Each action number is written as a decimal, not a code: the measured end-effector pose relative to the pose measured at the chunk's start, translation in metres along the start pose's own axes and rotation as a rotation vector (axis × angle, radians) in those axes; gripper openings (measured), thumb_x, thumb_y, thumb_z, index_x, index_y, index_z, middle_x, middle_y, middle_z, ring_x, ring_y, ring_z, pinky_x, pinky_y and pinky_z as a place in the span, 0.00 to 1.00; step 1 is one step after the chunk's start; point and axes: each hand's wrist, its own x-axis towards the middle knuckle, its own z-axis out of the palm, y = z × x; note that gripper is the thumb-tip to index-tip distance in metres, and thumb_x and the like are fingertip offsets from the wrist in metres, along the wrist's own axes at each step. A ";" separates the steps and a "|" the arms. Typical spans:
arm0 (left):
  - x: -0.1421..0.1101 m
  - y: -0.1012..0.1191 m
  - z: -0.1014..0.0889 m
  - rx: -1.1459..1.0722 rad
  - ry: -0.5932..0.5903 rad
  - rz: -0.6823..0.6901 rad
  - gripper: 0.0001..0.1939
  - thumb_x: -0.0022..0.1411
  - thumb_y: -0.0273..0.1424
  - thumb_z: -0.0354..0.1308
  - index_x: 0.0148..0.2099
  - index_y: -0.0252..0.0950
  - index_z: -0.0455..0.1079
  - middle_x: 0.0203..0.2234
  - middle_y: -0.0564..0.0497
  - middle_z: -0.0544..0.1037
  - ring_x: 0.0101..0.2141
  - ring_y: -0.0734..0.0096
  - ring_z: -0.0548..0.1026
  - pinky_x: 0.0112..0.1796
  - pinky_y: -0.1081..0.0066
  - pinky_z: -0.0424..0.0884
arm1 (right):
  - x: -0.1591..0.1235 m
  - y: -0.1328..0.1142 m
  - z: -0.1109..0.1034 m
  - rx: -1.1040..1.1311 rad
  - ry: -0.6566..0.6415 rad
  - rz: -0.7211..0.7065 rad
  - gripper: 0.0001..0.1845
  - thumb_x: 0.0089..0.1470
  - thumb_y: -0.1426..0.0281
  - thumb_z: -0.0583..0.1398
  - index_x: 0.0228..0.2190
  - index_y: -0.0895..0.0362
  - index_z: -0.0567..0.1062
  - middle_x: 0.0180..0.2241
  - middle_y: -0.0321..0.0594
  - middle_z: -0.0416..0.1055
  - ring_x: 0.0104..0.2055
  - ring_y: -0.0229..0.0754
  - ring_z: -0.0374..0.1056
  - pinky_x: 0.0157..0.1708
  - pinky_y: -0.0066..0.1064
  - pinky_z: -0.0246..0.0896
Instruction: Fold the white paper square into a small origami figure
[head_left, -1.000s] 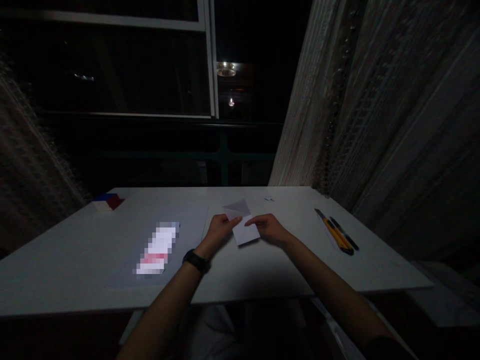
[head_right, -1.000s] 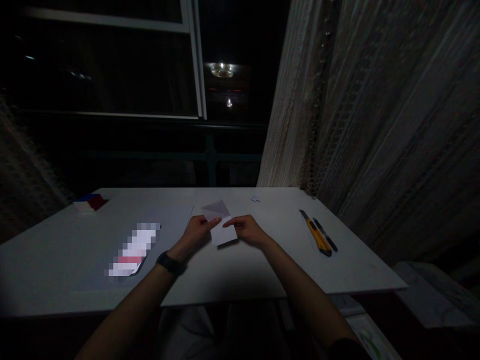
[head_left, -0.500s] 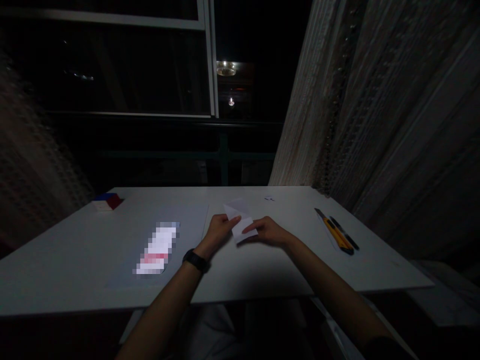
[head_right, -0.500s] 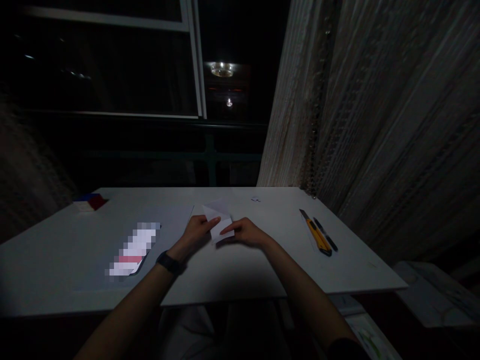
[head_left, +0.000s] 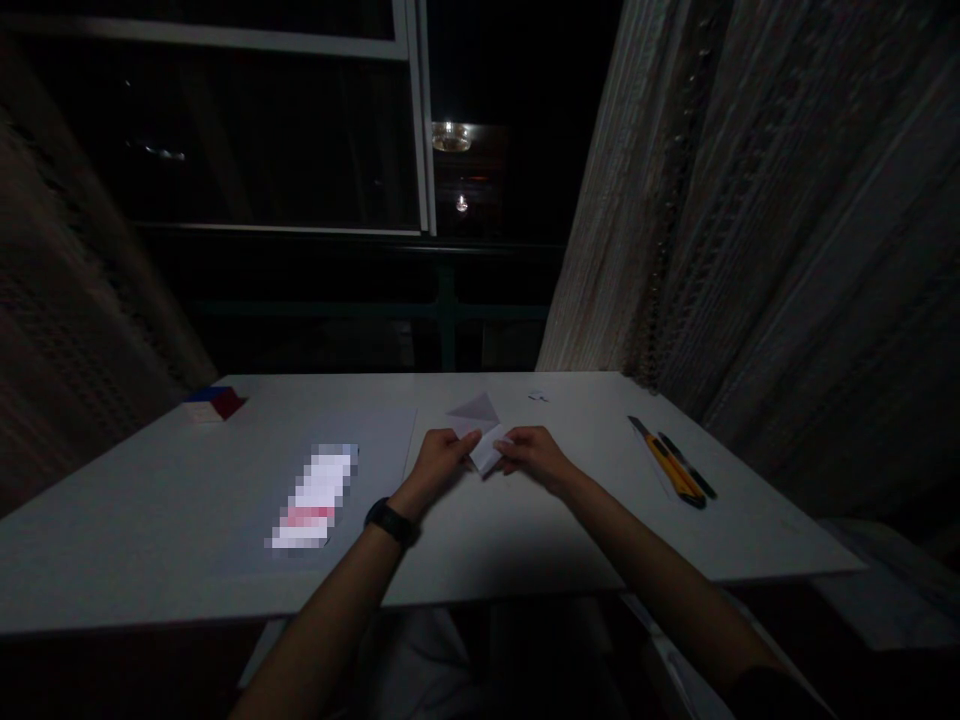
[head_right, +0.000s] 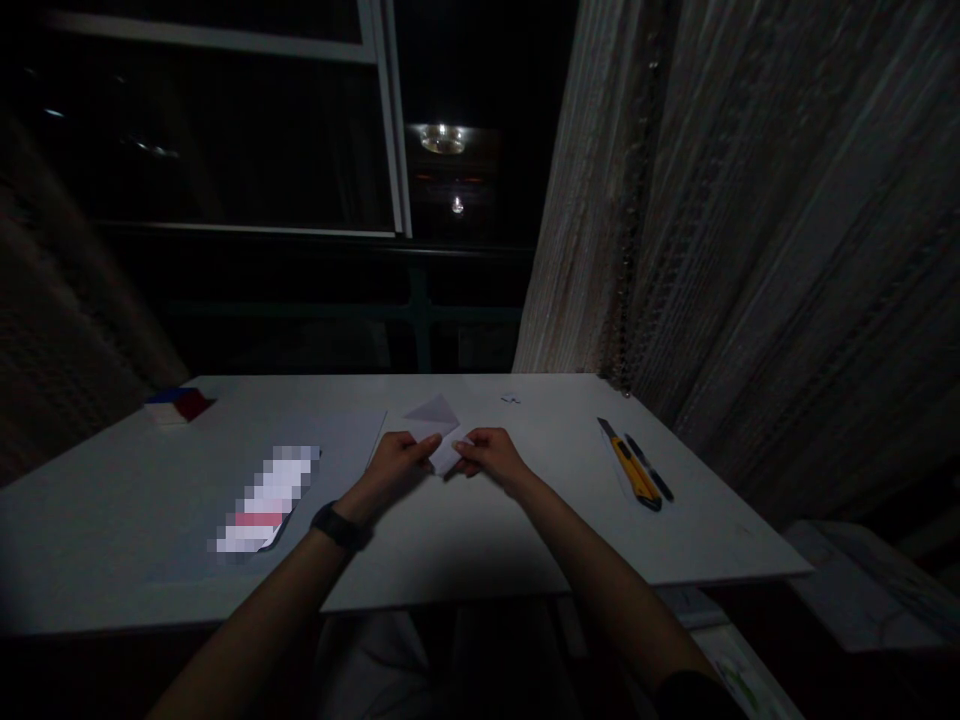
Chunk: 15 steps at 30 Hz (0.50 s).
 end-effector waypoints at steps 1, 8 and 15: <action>0.000 -0.001 0.000 0.002 -0.021 -0.002 0.21 0.45 0.46 0.60 0.20 0.29 0.70 0.15 0.49 0.71 0.18 0.74 0.66 0.21 0.74 0.59 | 0.001 0.000 0.000 0.006 0.039 -0.003 0.19 0.35 0.59 0.67 0.23 0.63 0.73 0.19 0.40 0.72 0.19 0.36 0.68 0.19 0.26 0.62; -0.001 -0.004 0.001 0.040 -0.167 0.031 0.19 0.41 0.41 0.64 0.27 0.28 0.72 0.18 0.52 0.72 0.20 0.76 0.66 0.21 0.76 0.58 | 0.003 0.001 0.003 -0.040 0.121 -0.039 0.20 0.34 0.57 0.66 0.20 0.62 0.71 0.13 0.37 0.69 0.12 0.34 0.62 0.12 0.23 0.56; -0.002 -0.002 0.002 -0.090 -0.128 0.007 0.16 0.37 0.33 0.66 0.30 0.28 0.72 0.20 0.51 0.73 0.20 0.75 0.67 0.22 0.74 0.62 | 0.002 0.002 0.003 0.003 0.071 -0.101 0.20 0.40 0.56 0.63 0.27 0.61 0.72 0.14 0.36 0.69 0.14 0.35 0.64 0.10 0.23 0.55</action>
